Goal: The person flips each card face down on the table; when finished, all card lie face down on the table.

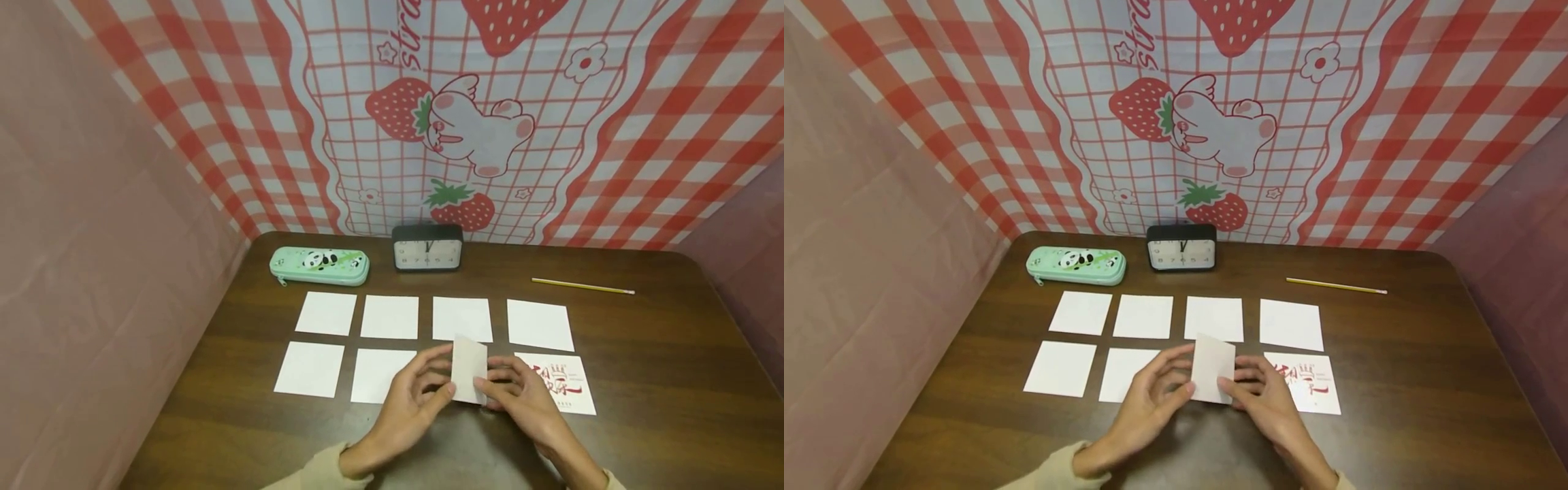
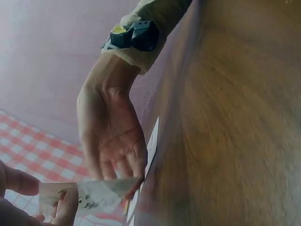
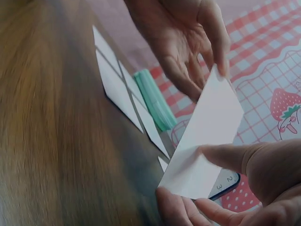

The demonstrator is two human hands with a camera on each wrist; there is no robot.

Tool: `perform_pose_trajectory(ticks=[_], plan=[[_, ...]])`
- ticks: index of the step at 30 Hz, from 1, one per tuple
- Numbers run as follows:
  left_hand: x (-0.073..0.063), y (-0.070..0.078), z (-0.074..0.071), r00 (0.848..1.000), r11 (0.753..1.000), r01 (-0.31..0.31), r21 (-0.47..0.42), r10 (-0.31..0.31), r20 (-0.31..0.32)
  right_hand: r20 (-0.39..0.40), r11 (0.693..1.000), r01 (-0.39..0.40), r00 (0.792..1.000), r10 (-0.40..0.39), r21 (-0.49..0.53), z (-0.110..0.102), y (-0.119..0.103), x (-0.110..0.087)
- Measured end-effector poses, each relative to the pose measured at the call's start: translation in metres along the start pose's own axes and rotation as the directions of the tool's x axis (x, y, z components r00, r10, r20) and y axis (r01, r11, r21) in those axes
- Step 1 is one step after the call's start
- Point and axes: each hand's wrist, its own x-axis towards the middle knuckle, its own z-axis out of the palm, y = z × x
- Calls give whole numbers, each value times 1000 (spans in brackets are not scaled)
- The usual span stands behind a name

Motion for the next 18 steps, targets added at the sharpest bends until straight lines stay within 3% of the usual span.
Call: perform_pose_trajectory(ticks=[12,18], plan=[[3,-7,-15,996,997,48,62,-43,-73,-81,987,114,989,-124,-109,-10,1,3],[4,-10,-18,994,986,63,155,-49,-93,-103,981,120,985,-137,-155,-12,2,3]])
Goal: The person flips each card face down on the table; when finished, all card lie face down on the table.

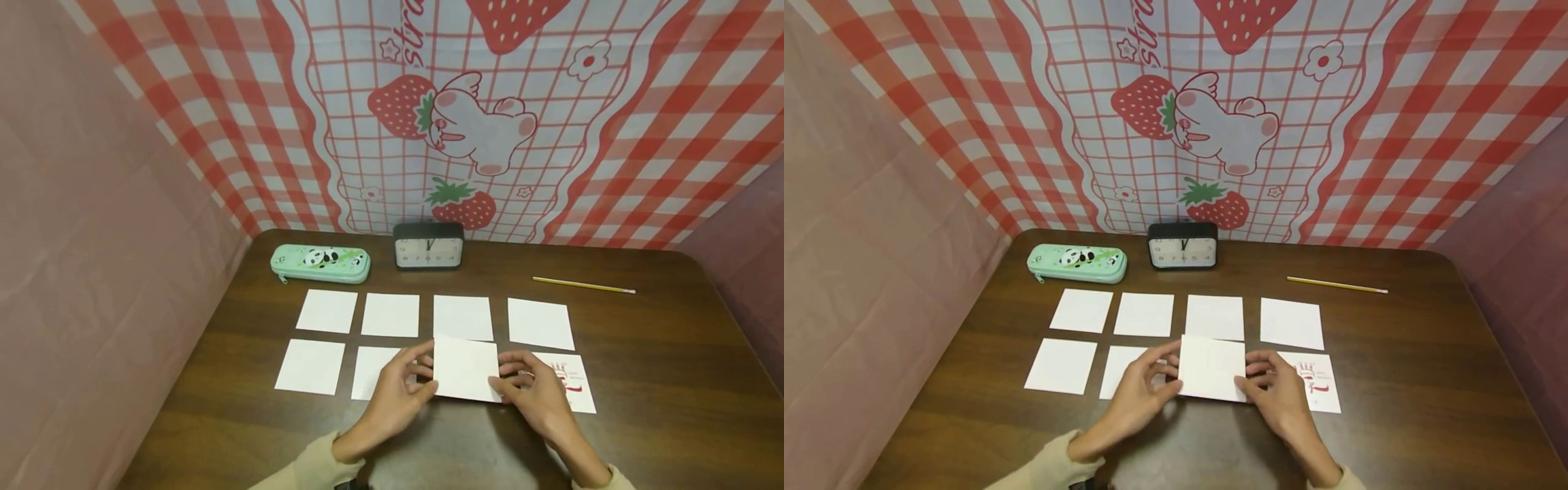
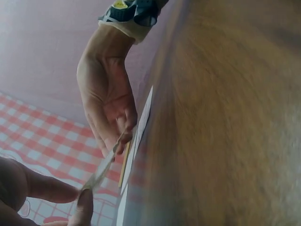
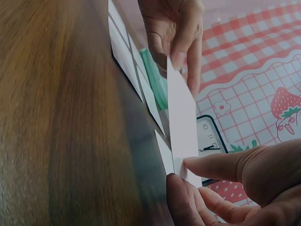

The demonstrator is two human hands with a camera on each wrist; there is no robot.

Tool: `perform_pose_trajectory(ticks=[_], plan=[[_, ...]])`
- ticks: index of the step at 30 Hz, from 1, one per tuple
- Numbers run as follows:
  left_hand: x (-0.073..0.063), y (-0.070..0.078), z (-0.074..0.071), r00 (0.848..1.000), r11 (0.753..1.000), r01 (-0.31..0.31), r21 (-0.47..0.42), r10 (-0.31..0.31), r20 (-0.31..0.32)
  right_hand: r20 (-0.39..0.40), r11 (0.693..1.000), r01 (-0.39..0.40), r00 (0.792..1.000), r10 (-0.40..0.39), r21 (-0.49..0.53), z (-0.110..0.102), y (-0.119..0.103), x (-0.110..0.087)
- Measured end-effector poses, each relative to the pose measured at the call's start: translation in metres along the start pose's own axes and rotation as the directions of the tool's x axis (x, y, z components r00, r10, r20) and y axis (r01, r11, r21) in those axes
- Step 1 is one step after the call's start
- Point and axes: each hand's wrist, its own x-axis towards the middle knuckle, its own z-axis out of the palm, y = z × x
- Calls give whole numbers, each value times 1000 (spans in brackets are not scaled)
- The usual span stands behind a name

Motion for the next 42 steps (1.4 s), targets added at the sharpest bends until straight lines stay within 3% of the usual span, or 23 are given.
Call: perform_pose_trajectory(ticks=[10,24,28,35,42], plan=[[5,-8,-2,999,983,7,184,-14,38,-6,997,16,1000,-17,-74,-1,4,0],[4,-6,-2,996,941,-30,337,-2,94,5,975,32,999,-32,-220,-4,5,0],[4,-6,-1,995,937,-20,349,-16,99,6,959,42,999,-42,-281,-5,5,1],[0,-1,-3,993,940,22,340,-61,105,9,954,40,999,-39,-298,-7,5,-1],[-2,4,-2,994,929,-51,365,13,107,-10,942,92,995,-101,-321,-18,1,-4]])
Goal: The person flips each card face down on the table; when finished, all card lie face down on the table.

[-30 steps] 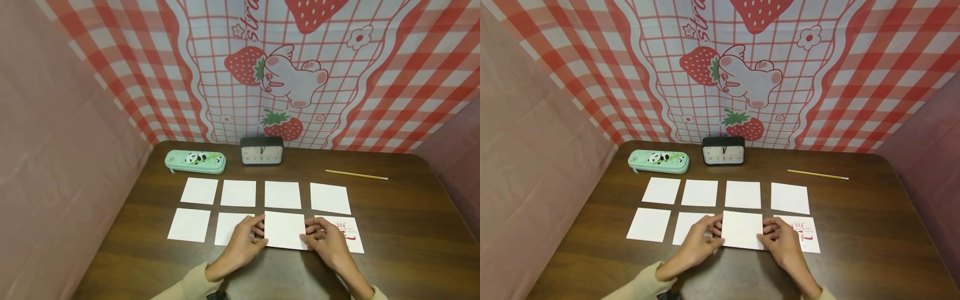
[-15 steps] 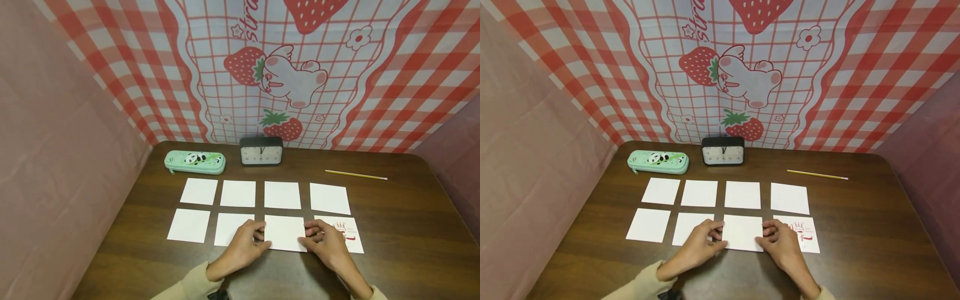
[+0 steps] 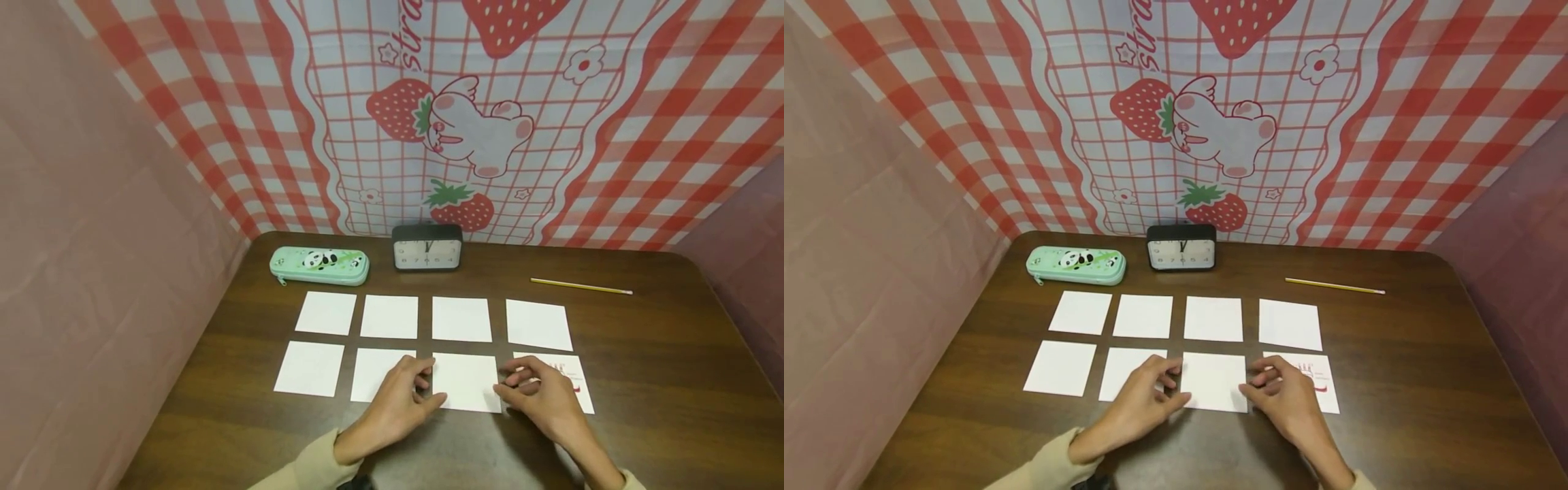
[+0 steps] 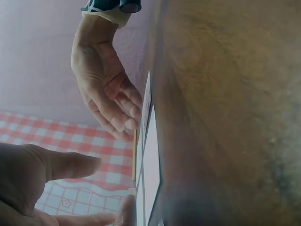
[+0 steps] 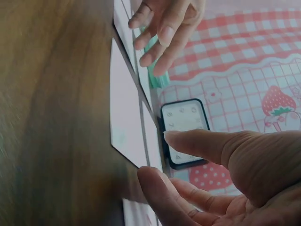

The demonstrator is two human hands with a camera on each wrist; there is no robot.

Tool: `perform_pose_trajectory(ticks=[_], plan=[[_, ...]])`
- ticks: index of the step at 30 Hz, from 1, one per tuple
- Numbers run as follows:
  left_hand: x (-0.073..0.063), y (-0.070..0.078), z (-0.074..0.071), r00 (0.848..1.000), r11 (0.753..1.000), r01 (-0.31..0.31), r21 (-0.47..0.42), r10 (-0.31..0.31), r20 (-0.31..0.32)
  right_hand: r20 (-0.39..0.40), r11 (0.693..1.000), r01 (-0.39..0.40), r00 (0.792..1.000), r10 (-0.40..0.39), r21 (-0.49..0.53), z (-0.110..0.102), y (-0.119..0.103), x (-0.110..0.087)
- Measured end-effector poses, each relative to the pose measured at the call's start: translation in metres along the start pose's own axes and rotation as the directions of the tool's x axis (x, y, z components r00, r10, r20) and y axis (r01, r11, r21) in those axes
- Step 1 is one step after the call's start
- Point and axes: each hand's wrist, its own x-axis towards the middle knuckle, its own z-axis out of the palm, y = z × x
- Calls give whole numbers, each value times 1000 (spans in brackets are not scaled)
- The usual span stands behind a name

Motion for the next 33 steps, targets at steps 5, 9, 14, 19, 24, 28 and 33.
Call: perform_pose_trajectory(ticks=[5,9,14,19,24,28,33], plan=[[8,4,5,998,998,-55,-22,56,13,-30,999,26,999,-27,-20,-15,5,0],[18,10,14,997,995,-44,-88,49,54,-46,999,28,998,-29,-33,-26,13,1],[32,21,27,994,987,-14,-160,31,105,-80,998,20,996,-25,-59,-39,25,1],[40,32,47,989,980,-9,-200,39,146,-134,997,-14,991,4,-77,-48,36,-3],[45,39,68,985,976,22,-217,16,173,-178,995,-47,984,31,-88,-56,47,-6],[48,45,84,989,970,26,-242,10,149,-204,992,-81,977,59,-98,-61,54,-7],[51,50,101,993,972,37,-233,-10,116,-216,986,-111,973,83,-121,-64,61,-9]])
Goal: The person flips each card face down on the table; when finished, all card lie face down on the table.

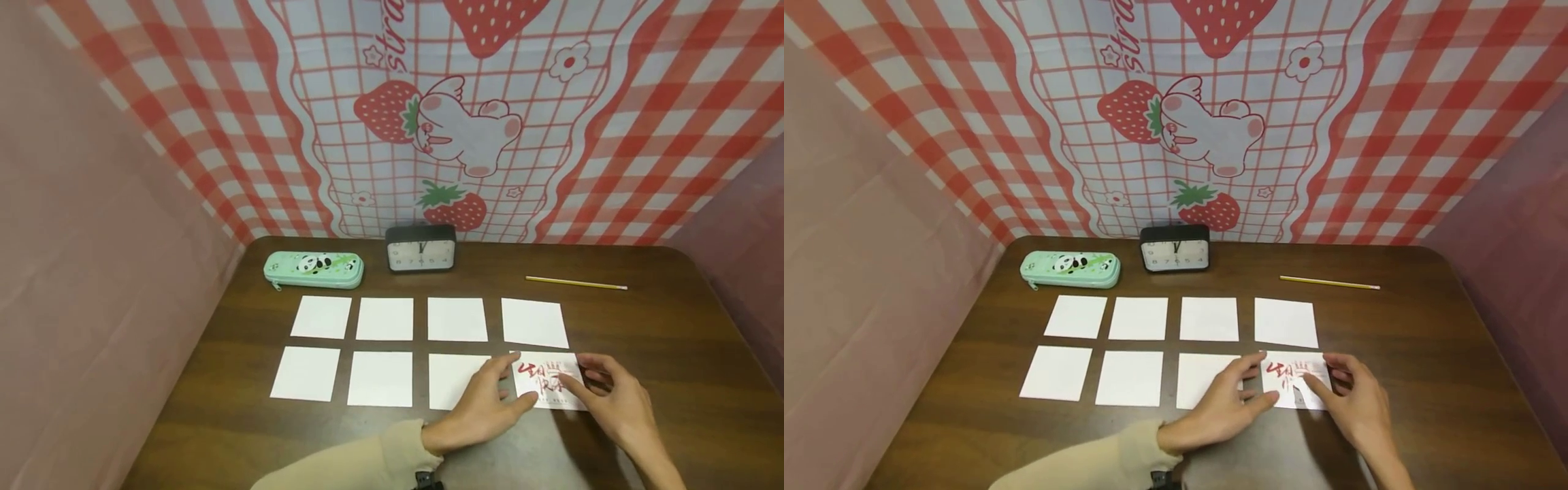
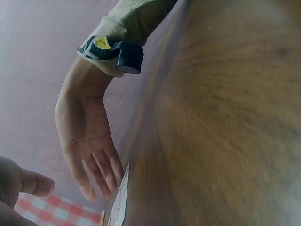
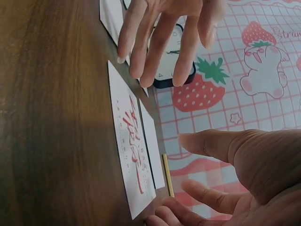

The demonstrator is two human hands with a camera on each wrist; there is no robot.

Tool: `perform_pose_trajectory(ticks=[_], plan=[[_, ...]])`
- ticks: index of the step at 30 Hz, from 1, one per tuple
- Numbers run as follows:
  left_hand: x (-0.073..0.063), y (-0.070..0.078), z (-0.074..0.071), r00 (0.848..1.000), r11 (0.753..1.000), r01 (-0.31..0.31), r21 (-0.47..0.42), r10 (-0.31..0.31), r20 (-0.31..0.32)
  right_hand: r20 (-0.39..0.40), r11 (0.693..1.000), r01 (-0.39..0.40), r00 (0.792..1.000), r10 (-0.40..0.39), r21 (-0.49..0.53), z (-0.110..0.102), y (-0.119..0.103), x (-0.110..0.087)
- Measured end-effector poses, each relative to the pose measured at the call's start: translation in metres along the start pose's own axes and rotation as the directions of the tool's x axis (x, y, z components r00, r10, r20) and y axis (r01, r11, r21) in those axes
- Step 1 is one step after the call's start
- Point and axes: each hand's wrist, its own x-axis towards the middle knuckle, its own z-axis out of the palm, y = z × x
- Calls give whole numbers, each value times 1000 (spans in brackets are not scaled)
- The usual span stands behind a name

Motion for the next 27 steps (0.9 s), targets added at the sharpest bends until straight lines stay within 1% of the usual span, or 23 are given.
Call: perform_pose_trajectory(ticks=[3,7,11,14,20,25,27], plan=[[1,-1,5,1000,1000,4,-2,-5,-21,10,1000,0,1000,0,7,0,1,-1],[2,-2,9,999,999,-4,-33,3,-35,17,1000,-5,1000,5,18,0,2,-2],[3,-3,12,999,998,-2,-56,0,-35,27,999,-31,999,30,22,-1,2,-3],[2,-3,14,999,998,12,-67,-14,-30,35,998,-47,998,46,29,1,1,-5],[0,-2,14,999,997,21,-68,-22,-25,12,999,-42,999,42,31,4,0,-7],[0,-1,13,999,998,27,-56,-28,-21,-22,999,-43,999,43,1,3,3,-5],[0,-1,13,999,998,29,-55,-30,-21,-23,999,-51,998,51,0,1,4,-4]])
